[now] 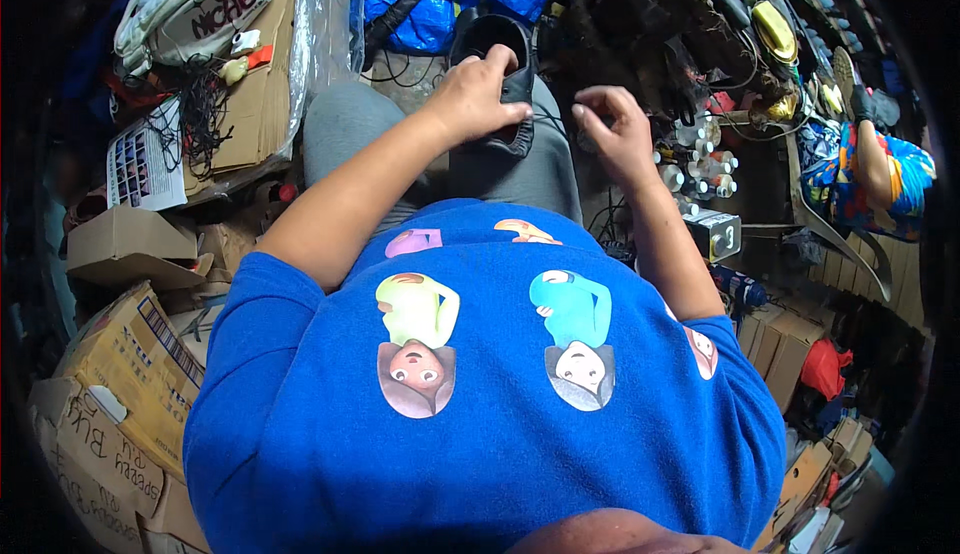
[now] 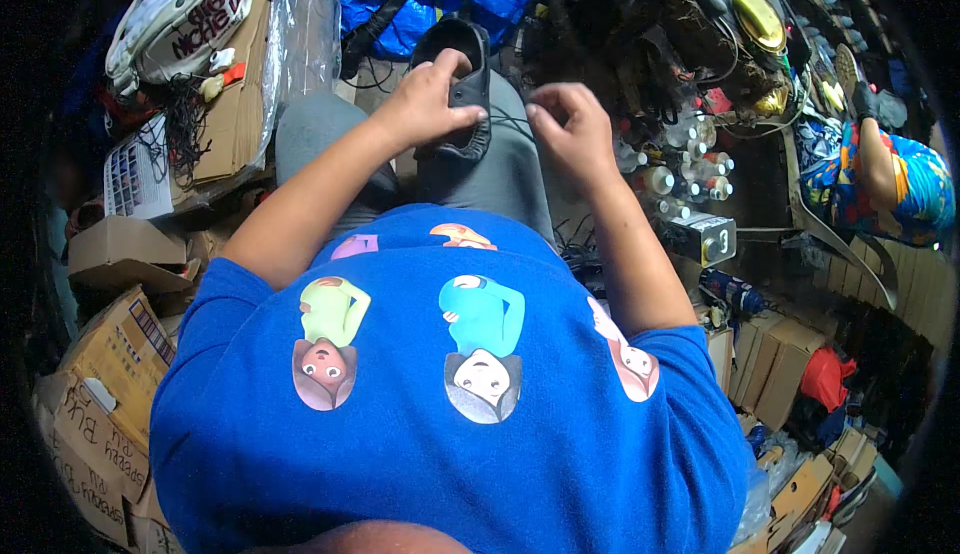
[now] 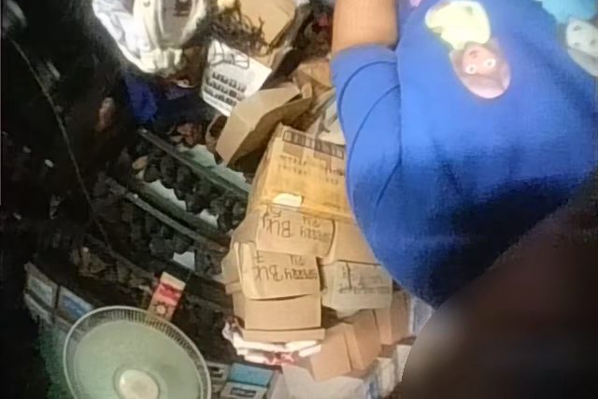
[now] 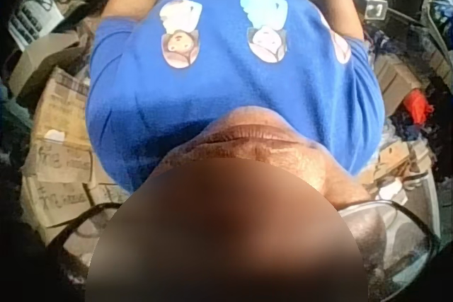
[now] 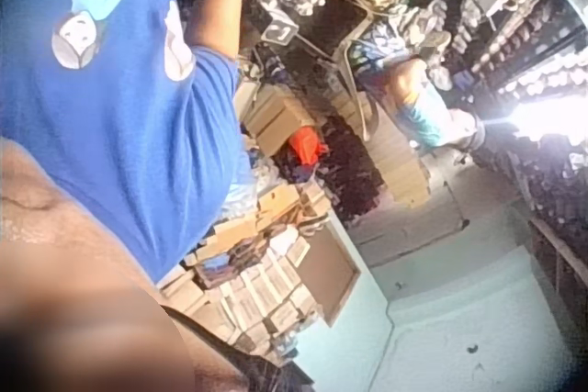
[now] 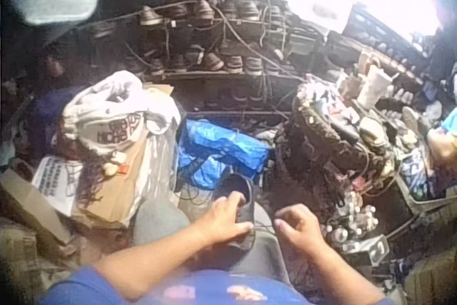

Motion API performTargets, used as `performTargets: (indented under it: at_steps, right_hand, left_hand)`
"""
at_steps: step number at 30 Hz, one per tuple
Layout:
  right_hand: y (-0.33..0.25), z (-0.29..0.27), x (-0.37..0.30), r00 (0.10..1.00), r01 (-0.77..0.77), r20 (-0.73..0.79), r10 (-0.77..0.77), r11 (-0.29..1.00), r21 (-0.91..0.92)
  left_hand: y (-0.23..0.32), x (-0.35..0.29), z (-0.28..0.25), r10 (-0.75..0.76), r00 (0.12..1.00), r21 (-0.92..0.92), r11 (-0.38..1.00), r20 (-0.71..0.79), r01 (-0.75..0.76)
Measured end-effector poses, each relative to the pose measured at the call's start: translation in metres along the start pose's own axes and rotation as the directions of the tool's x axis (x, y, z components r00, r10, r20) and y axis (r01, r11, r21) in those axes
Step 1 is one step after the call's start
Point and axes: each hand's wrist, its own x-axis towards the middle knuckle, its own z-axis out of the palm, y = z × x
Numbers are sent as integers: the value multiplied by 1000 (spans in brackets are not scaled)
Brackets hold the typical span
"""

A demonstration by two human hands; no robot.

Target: The person is stitching or lacing parts of a black shoe by hand.

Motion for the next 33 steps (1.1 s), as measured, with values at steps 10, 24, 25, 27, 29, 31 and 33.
performTargets:
  at_steps: [10,24,25,27,29,31,33]
  right_hand:
    - [3,16,-1,879,-259,390,275,961,-95]
    - [89,-75,33,726,-26,-10,688,41,999]
    - [94,-95,30,791,-66,39,610,23,998]
    - [120,-139,25,833,37,-16,553,-27,999]
    - [120,-151,21,771,116,-194,606,166,979]
    - [95,-136,16,806,60,-302,508,439,897]
    - [55,-95,18,887,-143,-208,412,673,726]
  left_hand:
    - [-28,28,13,-79,934,-399,889,350,225]
    - [-31,27,2,-73,920,-362,905,386,223]
    - [-30,25,0,-66,921,-352,912,383,211]
    - [-26,28,-2,-34,919,-349,919,394,183]
    - [-28,27,-6,4,908,-340,928,419,152]
    - [-32,28,-6,15,900,-363,918,436,161]
    - [-37,25,-9,4,896,-375,909,444,182]
